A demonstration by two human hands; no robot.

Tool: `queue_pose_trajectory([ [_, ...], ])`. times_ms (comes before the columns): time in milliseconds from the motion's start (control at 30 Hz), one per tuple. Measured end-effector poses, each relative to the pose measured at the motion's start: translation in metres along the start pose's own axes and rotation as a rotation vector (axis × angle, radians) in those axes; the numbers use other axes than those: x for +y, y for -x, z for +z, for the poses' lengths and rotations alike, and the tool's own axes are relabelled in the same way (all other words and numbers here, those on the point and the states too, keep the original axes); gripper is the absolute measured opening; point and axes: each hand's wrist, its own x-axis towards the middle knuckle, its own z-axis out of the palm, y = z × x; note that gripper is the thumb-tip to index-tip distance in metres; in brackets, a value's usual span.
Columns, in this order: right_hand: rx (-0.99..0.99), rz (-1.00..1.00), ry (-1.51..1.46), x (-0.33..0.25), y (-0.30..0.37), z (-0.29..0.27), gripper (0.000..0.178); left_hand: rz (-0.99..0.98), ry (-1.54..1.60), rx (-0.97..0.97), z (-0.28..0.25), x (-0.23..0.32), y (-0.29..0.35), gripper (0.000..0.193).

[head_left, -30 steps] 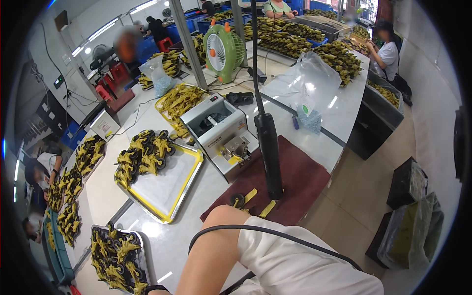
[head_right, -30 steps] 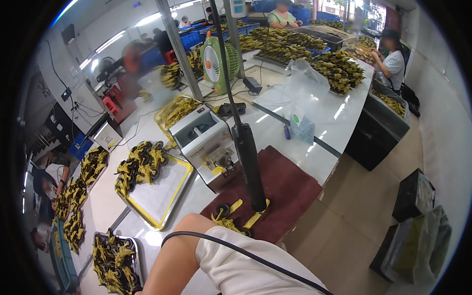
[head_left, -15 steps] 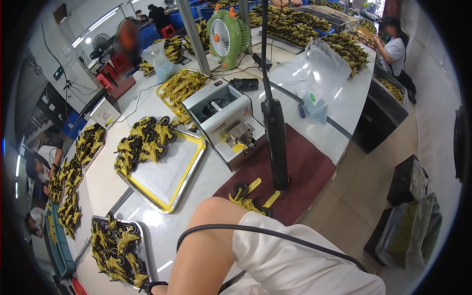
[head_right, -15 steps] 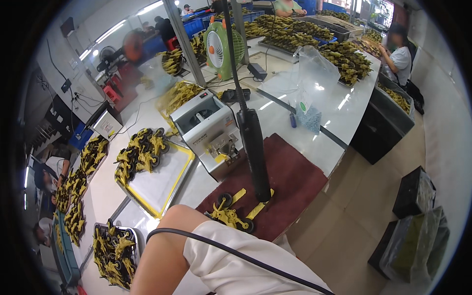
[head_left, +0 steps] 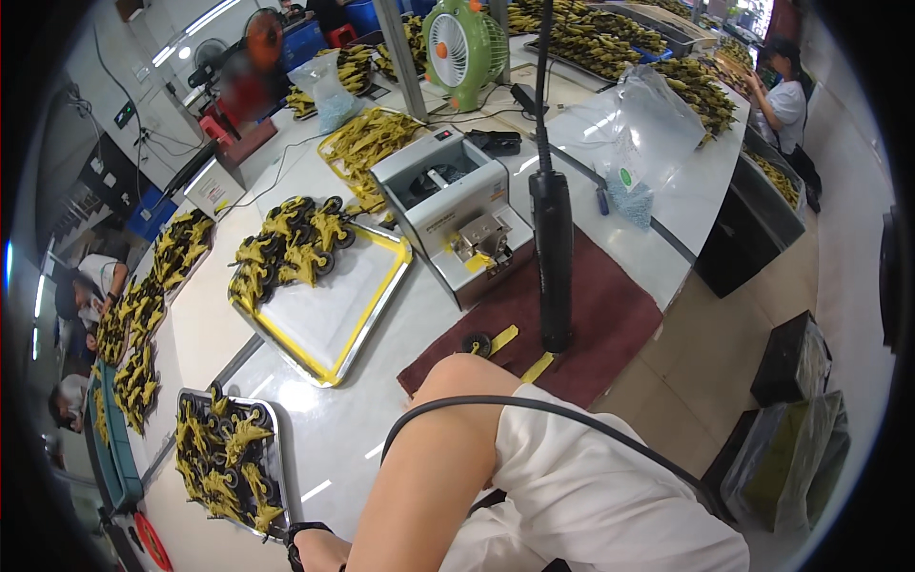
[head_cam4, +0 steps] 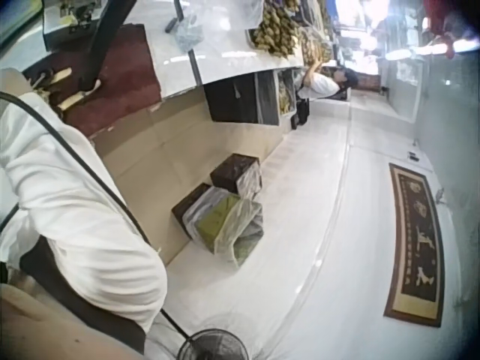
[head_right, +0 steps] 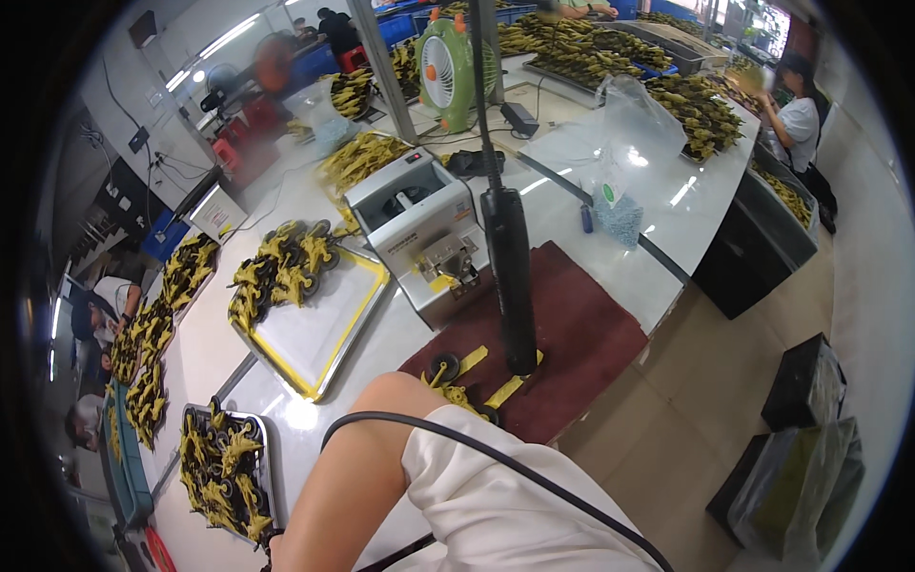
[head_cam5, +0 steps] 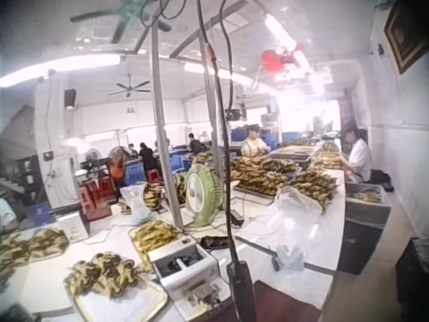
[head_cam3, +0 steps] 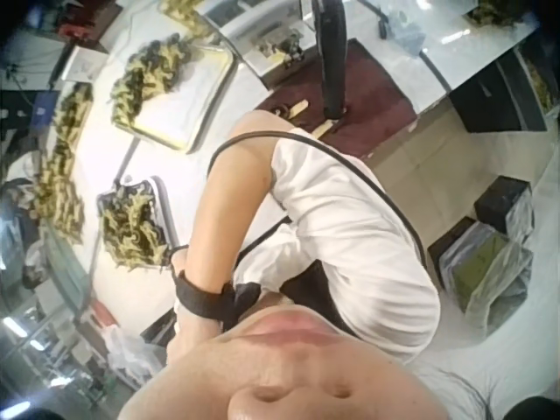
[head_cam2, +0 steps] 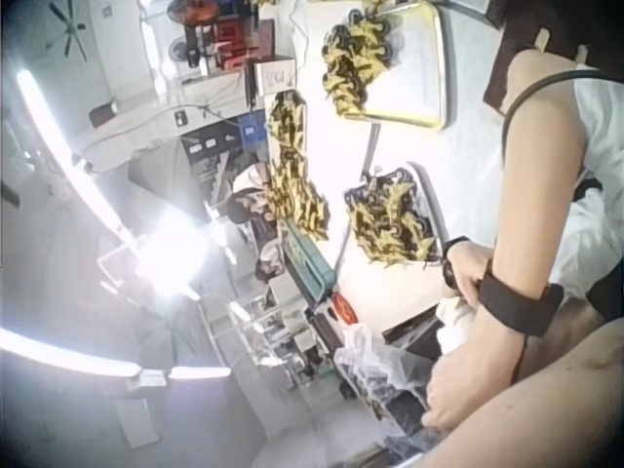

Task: Assembling small yellow plastic components using an electric screwdriver and hand tools on a factory production line.

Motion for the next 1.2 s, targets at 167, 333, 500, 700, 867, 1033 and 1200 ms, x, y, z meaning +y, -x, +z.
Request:
queue_pose_trajectory([
  [167, 0.157, -0.167, -0.129, 0.03, 0.009, 0.037, 0.029, 0.016, -0.057, 0.041, 0.021, -0.008, -0.001, 0.025],
  [333, -0.035, 0.052, 0.183, 0.007, 0.008, 0.041, 0.024, 0.075, -0.154, 0.074, 0.035, -0.023, -0.01, 0.024],
  [500, -0.014, 0.366, -0.178, 0.009, -0.008, 0.04, 0.027, 0.244, -0.319, 0.294, 0.067, -0.032, -0.003, 0.021],
  [700, -0.167, 0.51, -0.326, 0.003, -0.008, 0.014, 0.031, 0.455, -0.356, 0.411, 0.079, -0.041, -0.016, 0.028],
  [867, 0.054, 0.362, -0.123, 0.019, 0.034, 0.027, 0.043, 0.577, -0.403, 0.432, 0.081, -0.054, -0.011, 0.034],
  [1033, 0.05, 0.21, 0.022, 0.017, 0.041, 0.013, 0.013, 0.486, -0.446, 0.421, 0.073, -0.059, -0.004, 0.033],
  [1200, 0.159, 0.4, -0.024, 0.036, 0.049, 0.005, 0.01, 0.571, -0.314, 0.619, 0.066, -0.078, -0.003, 0.045],
])
